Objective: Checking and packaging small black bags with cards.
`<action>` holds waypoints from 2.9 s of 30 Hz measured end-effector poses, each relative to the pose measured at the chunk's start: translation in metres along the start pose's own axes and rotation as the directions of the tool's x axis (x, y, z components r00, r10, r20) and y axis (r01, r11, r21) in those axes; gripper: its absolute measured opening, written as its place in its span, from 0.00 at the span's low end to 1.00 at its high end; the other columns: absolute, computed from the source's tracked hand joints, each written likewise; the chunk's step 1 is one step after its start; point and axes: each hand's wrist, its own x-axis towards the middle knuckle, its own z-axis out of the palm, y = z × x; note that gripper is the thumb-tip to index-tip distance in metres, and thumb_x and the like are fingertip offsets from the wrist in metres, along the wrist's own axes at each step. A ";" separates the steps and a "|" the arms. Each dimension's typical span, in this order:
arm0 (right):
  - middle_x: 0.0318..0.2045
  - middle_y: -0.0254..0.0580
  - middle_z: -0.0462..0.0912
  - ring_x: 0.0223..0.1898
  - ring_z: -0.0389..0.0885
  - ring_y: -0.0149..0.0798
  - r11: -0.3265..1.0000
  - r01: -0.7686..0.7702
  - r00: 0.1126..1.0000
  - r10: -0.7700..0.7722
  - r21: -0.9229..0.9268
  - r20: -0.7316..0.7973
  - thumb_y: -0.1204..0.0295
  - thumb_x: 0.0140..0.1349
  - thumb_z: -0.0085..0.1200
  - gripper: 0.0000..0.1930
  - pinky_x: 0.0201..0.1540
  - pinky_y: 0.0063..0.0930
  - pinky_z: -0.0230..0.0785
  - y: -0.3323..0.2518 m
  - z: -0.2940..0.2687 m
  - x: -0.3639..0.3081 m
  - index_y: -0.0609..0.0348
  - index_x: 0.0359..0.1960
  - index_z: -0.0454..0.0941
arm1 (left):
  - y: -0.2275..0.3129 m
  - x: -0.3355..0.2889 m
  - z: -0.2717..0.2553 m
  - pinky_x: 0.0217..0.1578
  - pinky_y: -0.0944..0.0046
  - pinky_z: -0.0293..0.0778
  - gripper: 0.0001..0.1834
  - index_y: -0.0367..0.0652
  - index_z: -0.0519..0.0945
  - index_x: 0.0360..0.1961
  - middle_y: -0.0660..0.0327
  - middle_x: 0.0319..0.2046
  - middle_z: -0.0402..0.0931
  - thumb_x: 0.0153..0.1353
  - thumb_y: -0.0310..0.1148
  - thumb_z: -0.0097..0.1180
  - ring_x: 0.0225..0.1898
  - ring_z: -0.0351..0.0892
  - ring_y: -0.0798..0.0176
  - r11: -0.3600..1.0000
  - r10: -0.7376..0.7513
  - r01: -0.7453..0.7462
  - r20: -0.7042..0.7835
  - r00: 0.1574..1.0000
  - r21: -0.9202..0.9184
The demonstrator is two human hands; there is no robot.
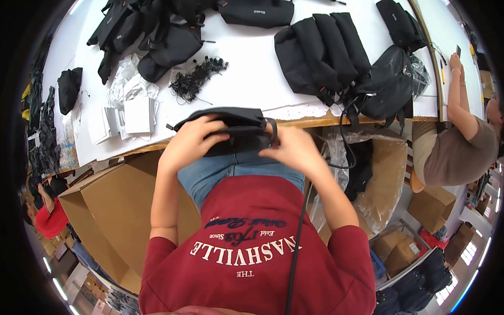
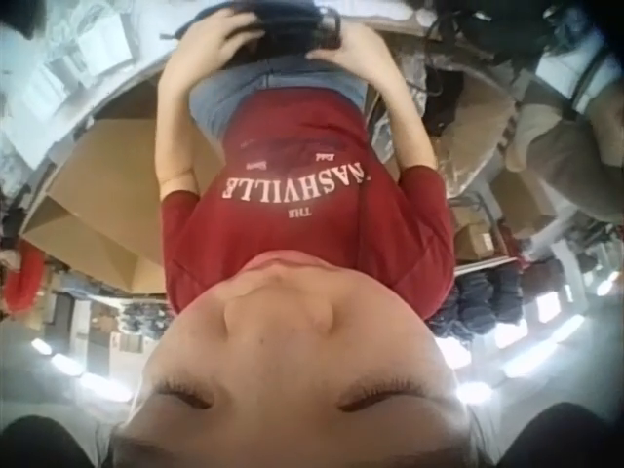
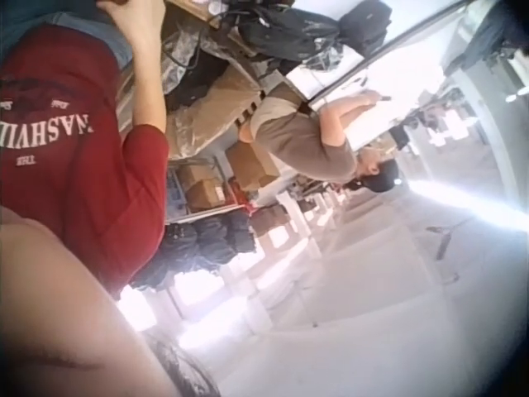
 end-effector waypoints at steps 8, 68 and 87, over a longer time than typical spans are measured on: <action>0.20 0.34 0.68 0.29 0.69 0.34 0.908 0.333 0.906 -0.233 0.254 -0.353 0.64 0.45 0.70 0.14 0.33 0.27 0.61 0.001 -0.005 0.001 0.62 0.23 0.81 | 0.011 -0.044 -0.017 0.30 0.64 0.70 0.10 0.37 0.77 0.38 0.52 0.26 0.76 0.59 0.31 0.58 0.26 0.76 0.52 0.946 -0.212 0.159 -0.166 0.963 -0.282; 0.11 0.24 0.57 0.12 0.52 0.23 -0.012 -0.027 0.902 0.431 1.000 0.030 0.52 0.66 0.50 0.20 0.18 0.22 0.44 -0.022 0.014 0.022 0.49 0.21 0.66 | 0.026 -0.087 0.032 0.25 0.62 0.67 0.14 0.40 0.72 0.33 0.55 0.19 0.74 0.59 0.39 0.60 0.21 0.75 0.54 0.806 -0.072 0.200 0.243 0.967 -0.557; 0.08 0.27 0.52 0.12 0.48 0.23 -0.192 -0.107 0.923 0.347 0.976 0.169 0.51 0.69 0.45 0.24 0.17 0.21 0.43 -0.026 0.010 0.020 0.51 0.17 0.65 | 0.021 -0.088 0.036 0.21 0.60 0.61 0.15 0.41 0.67 0.31 0.55 0.16 0.69 0.60 0.38 0.59 0.18 0.69 0.53 0.870 -0.004 0.115 0.228 0.974 -0.479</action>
